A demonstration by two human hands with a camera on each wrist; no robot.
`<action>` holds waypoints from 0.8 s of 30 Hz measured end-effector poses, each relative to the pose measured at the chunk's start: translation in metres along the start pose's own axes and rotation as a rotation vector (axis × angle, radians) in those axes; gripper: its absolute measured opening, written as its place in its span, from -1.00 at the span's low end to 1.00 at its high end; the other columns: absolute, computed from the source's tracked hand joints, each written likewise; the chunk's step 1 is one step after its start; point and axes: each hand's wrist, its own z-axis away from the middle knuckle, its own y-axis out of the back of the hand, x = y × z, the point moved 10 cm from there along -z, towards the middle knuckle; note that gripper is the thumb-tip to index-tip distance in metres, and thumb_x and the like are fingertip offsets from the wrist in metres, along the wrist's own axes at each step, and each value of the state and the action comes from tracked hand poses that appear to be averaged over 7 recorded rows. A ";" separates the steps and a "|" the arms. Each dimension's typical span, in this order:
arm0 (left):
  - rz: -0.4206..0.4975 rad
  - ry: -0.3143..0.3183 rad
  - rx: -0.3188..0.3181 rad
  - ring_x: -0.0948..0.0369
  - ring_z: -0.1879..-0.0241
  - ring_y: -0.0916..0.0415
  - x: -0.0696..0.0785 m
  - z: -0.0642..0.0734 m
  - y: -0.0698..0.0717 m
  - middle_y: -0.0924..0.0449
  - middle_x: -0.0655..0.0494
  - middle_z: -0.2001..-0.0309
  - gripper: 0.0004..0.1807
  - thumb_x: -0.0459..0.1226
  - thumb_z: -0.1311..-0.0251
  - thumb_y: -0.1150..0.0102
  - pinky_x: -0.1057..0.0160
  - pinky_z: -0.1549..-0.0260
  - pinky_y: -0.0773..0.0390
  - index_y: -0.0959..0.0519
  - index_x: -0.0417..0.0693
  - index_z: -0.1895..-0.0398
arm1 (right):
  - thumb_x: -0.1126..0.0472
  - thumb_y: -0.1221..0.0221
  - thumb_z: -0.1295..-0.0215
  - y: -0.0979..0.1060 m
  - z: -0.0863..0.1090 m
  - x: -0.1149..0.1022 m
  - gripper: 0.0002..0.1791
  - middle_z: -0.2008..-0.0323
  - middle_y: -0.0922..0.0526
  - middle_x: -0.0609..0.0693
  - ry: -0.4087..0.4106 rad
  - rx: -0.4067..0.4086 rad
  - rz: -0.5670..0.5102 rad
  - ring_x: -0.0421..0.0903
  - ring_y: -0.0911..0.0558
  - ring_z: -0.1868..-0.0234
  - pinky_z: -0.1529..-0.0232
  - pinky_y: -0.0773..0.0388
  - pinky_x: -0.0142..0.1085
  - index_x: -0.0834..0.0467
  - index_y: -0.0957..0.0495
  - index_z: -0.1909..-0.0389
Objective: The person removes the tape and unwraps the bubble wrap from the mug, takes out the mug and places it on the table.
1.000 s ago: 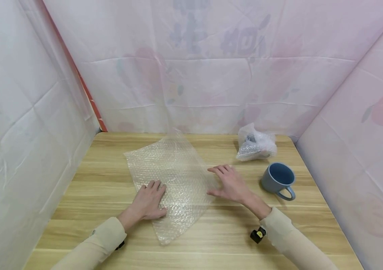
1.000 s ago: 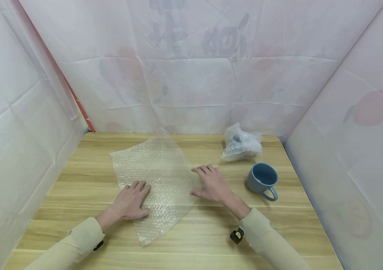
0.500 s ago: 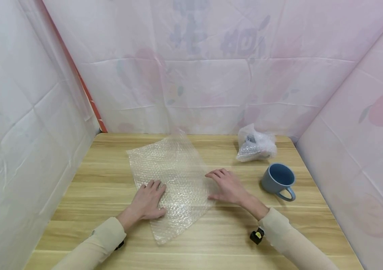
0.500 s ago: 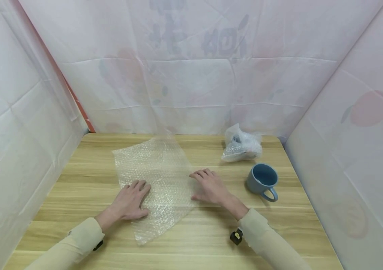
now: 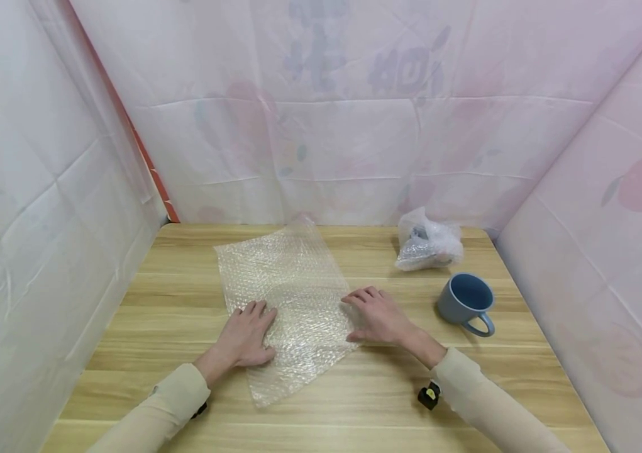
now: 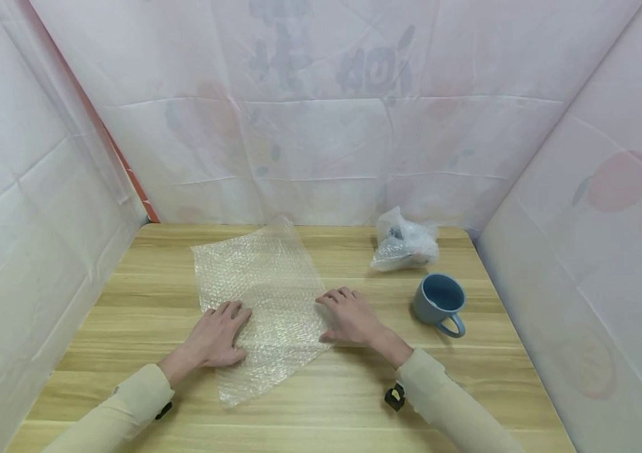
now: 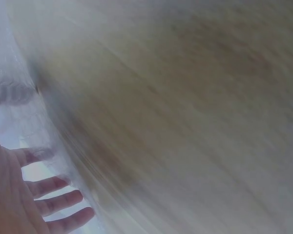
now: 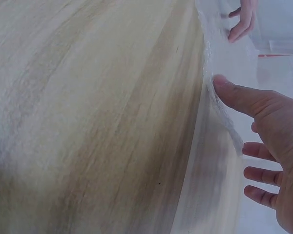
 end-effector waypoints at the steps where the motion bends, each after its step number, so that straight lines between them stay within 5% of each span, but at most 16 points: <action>1: 0.005 0.002 -0.005 -0.26 -0.38 -0.43 -0.001 0.000 0.000 -0.45 -0.32 -0.40 -0.10 0.13 0.03 -0.22 -0.33 -0.21 -0.56 -0.43 -0.08 -0.43 | -0.35 -0.51 0.01 -0.001 0.000 0.000 -0.01 -0.31 -0.62 0.10 0.002 -0.008 -0.001 0.13 -0.58 -0.28 -0.27 -0.61 0.16 0.07 -0.50 -0.41; 12: 0.030 0.029 -0.041 -0.28 -0.37 -0.42 -0.007 0.000 0.001 -0.44 -0.36 -0.38 -0.09 0.10 0.01 -0.25 -0.32 -0.26 -0.55 -0.41 -0.12 -0.44 | -0.24 -0.41 -0.21 -0.011 0.001 -0.006 -0.22 -0.34 -0.60 0.15 -0.002 -0.077 -0.065 0.16 -0.56 -0.32 -0.35 -0.54 0.22 0.03 -0.53 -0.38; 24: 0.049 0.059 -0.060 -0.27 -0.36 -0.41 -0.017 0.002 0.003 -0.45 -0.35 -0.32 -0.13 0.01 0.04 -0.27 -0.31 -0.26 -0.55 -0.43 -0.15 -0.41 | -0.03 -0.42 -0.11 -0.015 0.000 -0.014 -0.24 -0.37 -0.54 0.18 0.005 -0.140 -0.127 0.22 -0.50 -0.37 -0.37 -0.50 0.28 0.02 -0.54 -0.39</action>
